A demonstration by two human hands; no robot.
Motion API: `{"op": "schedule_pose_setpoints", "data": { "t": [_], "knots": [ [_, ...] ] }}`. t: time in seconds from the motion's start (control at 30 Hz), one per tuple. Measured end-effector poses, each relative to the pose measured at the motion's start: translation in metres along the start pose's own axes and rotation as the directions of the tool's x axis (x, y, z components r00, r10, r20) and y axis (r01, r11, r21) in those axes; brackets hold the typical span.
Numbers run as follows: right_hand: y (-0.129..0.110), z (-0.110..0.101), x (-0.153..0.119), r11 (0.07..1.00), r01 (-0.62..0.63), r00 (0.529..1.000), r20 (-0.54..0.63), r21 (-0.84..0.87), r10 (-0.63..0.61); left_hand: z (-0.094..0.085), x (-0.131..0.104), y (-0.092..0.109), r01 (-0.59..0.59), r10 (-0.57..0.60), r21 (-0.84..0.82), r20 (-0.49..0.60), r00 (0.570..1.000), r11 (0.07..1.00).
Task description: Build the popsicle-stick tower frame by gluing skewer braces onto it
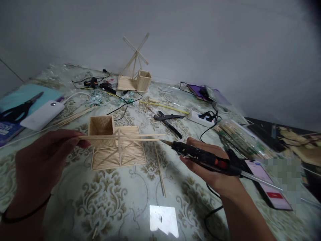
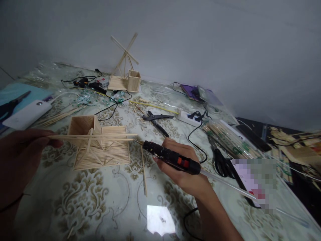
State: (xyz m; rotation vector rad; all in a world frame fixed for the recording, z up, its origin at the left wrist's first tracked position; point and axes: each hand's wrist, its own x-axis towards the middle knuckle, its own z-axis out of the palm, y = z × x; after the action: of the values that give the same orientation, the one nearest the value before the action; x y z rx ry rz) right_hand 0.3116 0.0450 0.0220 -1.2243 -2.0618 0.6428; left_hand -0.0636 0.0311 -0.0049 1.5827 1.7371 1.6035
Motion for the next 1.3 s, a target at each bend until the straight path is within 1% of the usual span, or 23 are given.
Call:
{"op": "schedule_pose_setpoints", "data": {
  "t": [0.17,0.3,0.47,0.63,0.73,0.87,1.0,1.07,1.17,1.3],
  "knots": [
    [-0.001,0.001,0.001,1.000,-0.018,1.000,0.002,0.000,0.018,0.002,-0.001,0.007,-0.006,0.006,0.027,-0.015,1.000,1.000],
    [-0.001,0.002,0.001,1.000,-0.021,1.000,-0.004,-0.001,0.021,0.002,-0.001,0.010,0.011,-0.011,0.024,0.009,1.000,1.000],
    [0.000,0.002,0.002,1.000,-0.019,1.000,-0.009,-0.001,0.019,0.001,0.000,0.007,0.022,-0.022,-0.008,0.008,1.000,1.000],
    [0.001,0.002,0.001,1.000,0.007,0.999,-0.034,0.003,-0.007,0.001,0.000,0.004,0.006,-0.006,0.024,-0.004,1.000,1.000],
    [0.002,0.002,0.000,1.000,0.008,0.999,-0.040,0.003,-0.008,0.001,0.000,0.003,-0.002,0.002,0.001,-0.013,1.000,1.000],
    [0.003,0.002,-0.001,1.000,-0.019,0.998,-0.051,-0.001,0.019,0.000,0.000,0.000,0.003,-0.002,0.027,-0.008,1.000,1.000],
    [0.003,0.001,0.000,0.999,-0.040,0.999,-0.034,-0.008,0.039,0.001,0.000,-0.001,-0.005,0.004,-0.015,-0.011,1.000,1.000],
    [0.003,0.001,0.000,0.999,-0.036,0.999,-0.031,-0.008,0.036,0.001,0.000,0.001,-0.005,0.005,0.003,0.001,1.000,1.000],
    [0.003,0.000,0.000,1.000,-0.025,0.999,-0.033,-0.014,0.025,0.000,0.000,0.003,0.006,-0.006,0.019,-0.002,1.000,1.000],
    [0.005,-0.001,-0.002,0.998,-0.047,0.998,-0.049,-0.042,0.045,-0.001,0.000,-0.001,0.045,-0.045,0.001,0.020,0.999,0.999]
  ]
}}
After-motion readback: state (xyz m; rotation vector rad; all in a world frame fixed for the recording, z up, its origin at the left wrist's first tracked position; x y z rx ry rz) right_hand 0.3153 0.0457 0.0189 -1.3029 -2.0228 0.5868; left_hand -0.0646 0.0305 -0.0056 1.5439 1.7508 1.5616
